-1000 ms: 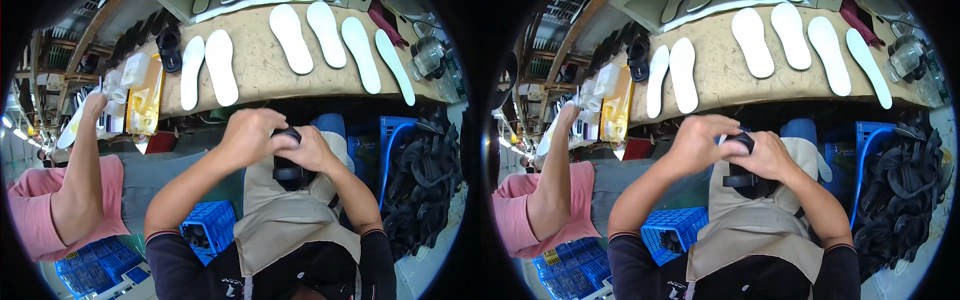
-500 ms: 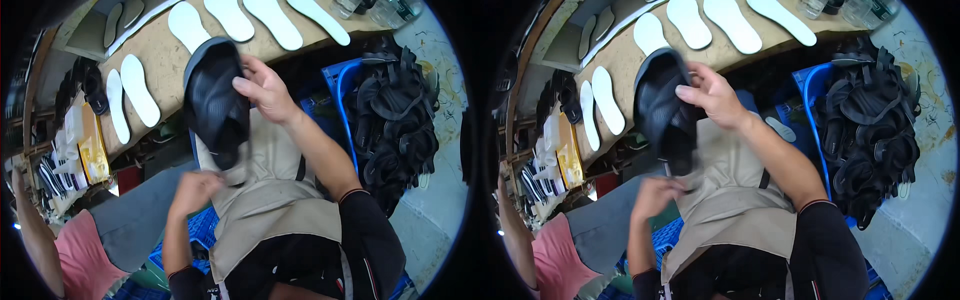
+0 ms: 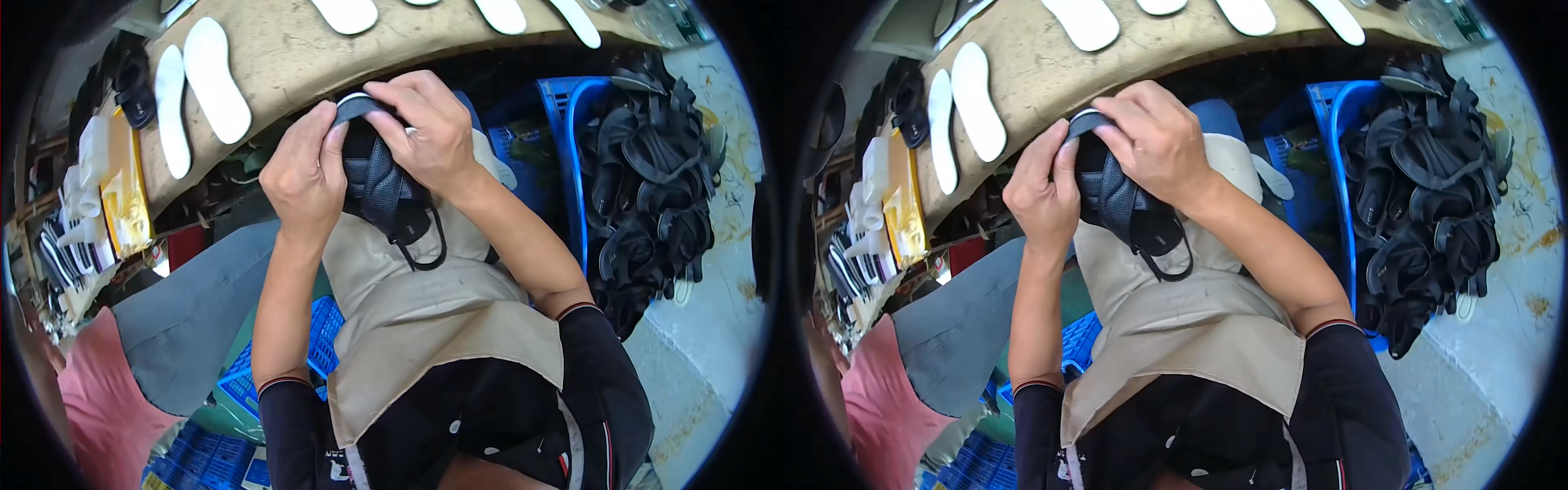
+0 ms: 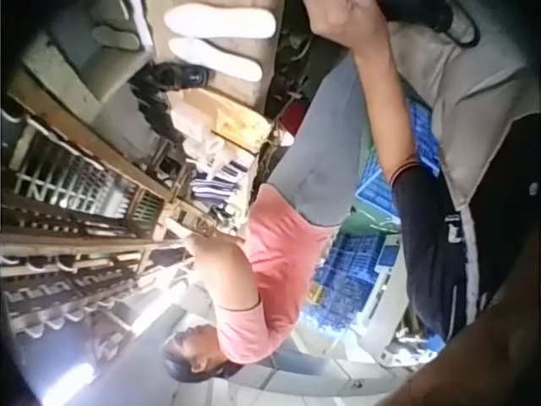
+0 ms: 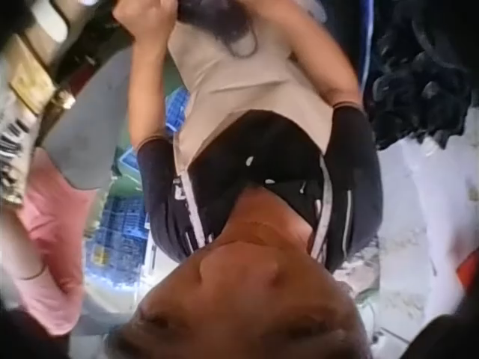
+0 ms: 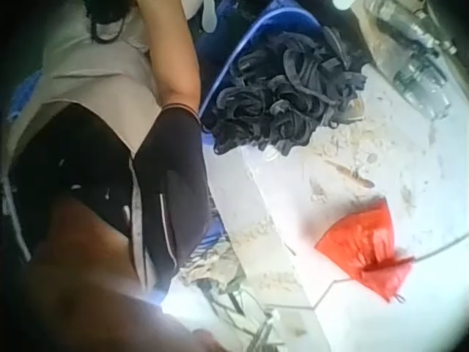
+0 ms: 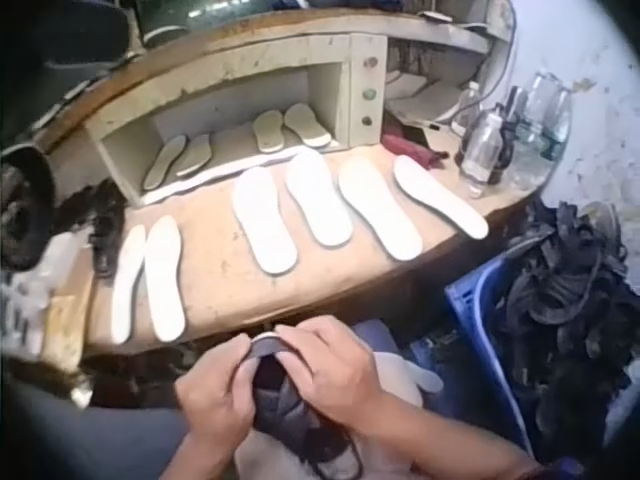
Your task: Assembling shoe uppers and soles, including the placement of insoles.
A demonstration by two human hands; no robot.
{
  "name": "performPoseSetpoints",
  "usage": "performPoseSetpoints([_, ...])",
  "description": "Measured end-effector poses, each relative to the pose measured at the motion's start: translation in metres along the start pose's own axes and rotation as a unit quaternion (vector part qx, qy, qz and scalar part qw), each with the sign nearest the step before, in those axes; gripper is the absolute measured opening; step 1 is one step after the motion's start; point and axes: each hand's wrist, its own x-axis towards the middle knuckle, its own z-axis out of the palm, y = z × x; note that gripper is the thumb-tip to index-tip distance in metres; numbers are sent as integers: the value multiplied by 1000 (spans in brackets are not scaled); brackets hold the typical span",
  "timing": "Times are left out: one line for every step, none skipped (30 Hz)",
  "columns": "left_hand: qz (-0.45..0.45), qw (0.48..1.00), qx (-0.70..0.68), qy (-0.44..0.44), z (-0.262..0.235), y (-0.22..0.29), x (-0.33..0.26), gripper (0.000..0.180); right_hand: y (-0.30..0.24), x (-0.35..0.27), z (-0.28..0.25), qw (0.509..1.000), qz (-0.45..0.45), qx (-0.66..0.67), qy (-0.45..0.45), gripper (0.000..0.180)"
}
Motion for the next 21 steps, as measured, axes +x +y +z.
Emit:
performPoseSetpoints([-14, 1000, 1, -12, 1, 3, 3, 26, 3, 1, 0, 1000, -12, 5, 2, 18])
performPoseSetpoints([-28, 999, 3, -22, 0, 6, 9, 24, 6, 4, 0, 1000, -25, 11, 5, 17])
performPoseSetpoints([-42, 999, 6, -31, -2, 10, 16, 22, 9, 8, 0, 999, -40, 18, 8, 17])
performPoseSetpoints([-55, 998, 8, -41, -5, 14, 22, 20, 12, 12, -1, 998, -55, 25, 10, 19])
performPoseSetpoints([-178, 978, -55, -89, -10, 16, 28, 18, 18, 18, -6, 998, -52, 23, 6, 19])
performPoseSetpoints([-297, 938, -117, -137, -15, 15, 30, 17, 24, 28, -15, 985, 68, 135, -85, 20])
performPoseSetpoints([-305, 936, -115, -135, -17, 10, 26, 17, 27, 39, -24, 934, 184, 248, -177, 22])
performPoseSetpoints([-324, 902, -243, -152, -14, 4, 29, 19, 29, 51, -35, 852, 293, 347, -259, 23])
performPoseSetpoints([-336, 851, -367, -165, -12, -2, 32, 21, 29, 56, -40, 740, 392, 433, -332, 25])
performPoseSetpoints([-335, 852, -369, -160, -9, -9, 35, 21, 28, 59, -39, 741, 390, 431, -336, 25])
performPoseSetpoints([-350, 816, -424, -178, -6, -19, 36, 21, 27, 59, -36, 750, 393, 432, -312, 26])
performPoseSetpoints([-366, 774, -476, -199, -4, -28, 31, 21, 24, 52, -31, 756, 399, 434, -285, 28])
performPoseSetpoints([-381, 729, -525, -219, -3, -35, 26, 22, 22, 44, -26, 760, 406, 437, -258, 29])
performPoseSetpoints([-393, 680, -572, -236, -2, -40, 21, 22, 20, 38, -22, 764, 412, 439, -232, 30])
performPoseSetpoints([-395, 682, -569, -234, -1, -43, 23, 22, 21, 37, -19, 762, 411, 442, -234, 30])
performPoseSetpoints([-399, 673, -577, -233, 0, -44, 24, 21, 22, 36, -16, 793, 393, 409, -221, 31])
performPoseSetpoints([-403, 665, -584, -232, -1, -44, 27, 21, 23, 36, -13, 822, 374, 377, -207, 33])
performPoseSetpoints([-407, 658, -590, -231, -3, -43, 29, 21, 23, 36, -11, 848, 352, 345, -192, 34])
performPoseSetpoints([-409, 652, -596, -229, -6, -41, 30, 21, 22, 36, -9, 873, 330, 314, -175, 35])
performPoseSetpoints([-434, 647, -587, -221, -8, -42, 33, 20, 22, 37, -5, 873, 326, 322, -167, 35])
performPoseSetpoints([-458, 642, -577, -213, -9, -42, 31, 19, 22, 36, -3, 877, 316, 313, -180, 37])
